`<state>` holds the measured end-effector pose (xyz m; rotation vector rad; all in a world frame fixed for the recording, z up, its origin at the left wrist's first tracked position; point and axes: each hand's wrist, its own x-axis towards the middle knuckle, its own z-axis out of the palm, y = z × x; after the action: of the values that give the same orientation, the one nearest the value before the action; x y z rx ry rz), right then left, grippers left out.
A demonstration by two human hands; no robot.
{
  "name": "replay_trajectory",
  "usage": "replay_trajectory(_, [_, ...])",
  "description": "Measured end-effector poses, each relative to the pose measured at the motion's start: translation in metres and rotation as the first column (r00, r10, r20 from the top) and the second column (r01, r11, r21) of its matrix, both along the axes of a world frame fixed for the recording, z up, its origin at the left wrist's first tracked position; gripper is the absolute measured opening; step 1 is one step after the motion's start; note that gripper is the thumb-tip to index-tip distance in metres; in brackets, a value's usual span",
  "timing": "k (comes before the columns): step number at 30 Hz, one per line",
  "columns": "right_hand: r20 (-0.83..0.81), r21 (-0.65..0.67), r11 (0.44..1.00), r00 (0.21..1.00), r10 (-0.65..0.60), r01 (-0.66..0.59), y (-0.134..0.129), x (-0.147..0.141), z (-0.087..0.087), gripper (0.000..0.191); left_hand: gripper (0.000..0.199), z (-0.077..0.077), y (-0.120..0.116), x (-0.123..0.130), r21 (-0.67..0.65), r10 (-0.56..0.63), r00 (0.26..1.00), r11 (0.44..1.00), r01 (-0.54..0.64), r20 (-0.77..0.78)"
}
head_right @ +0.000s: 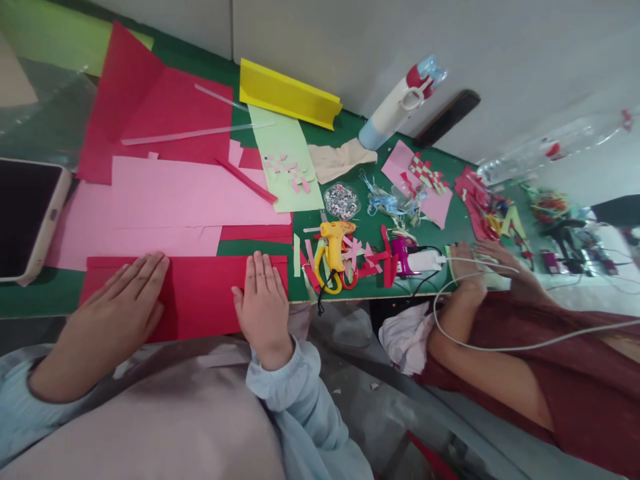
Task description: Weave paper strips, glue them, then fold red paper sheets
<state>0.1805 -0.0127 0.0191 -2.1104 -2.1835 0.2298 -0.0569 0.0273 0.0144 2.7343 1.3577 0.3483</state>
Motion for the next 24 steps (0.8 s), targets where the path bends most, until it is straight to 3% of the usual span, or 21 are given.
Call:
replay_trajectory(7, [-0.018,0.01,0.997,0.997,-0.078,0.078,-0.002,0.025,0.002,0.058,0.07,0.004,0.001,0.002,0.005,-0.016,1.0,1.0,0.016,-0.017])
replay_trajectory(11, [-0.114,0.031,0.997,0.991,-0.063,0.067,-0.001,0.039,0.004,0.052,0.071,0.005,0.002,0.001,0.019,-0.015,1.0,1.0,0.015,-0.008])
replay_trajectory(15, [-0.266,0.148,0.984,0.962,-0.061,0.103,0.0,0.056,0.006,0.048,0.061,0.008,0.009,-0.003,0.006,0.006,1.0,1.0,-0.006,-0.001])
replay_trajectory(18, [-0.283,0.242,0.957,0.955,-0.087,0.159,0.002,0.064,0.009,0.046,0.051,0.008,0.015,-0.009,0.014,-0.028,1.0,1.0,0.028,0.003])
replay_trajectory(24, [-0.221,0.216,0.976,0.975,0.012,0.037,0.011,0.066,0.014,0.037,0.038,0.008,0.016,-0.021,0.122,-0.095,0.995,0.988,0.094,0.003])
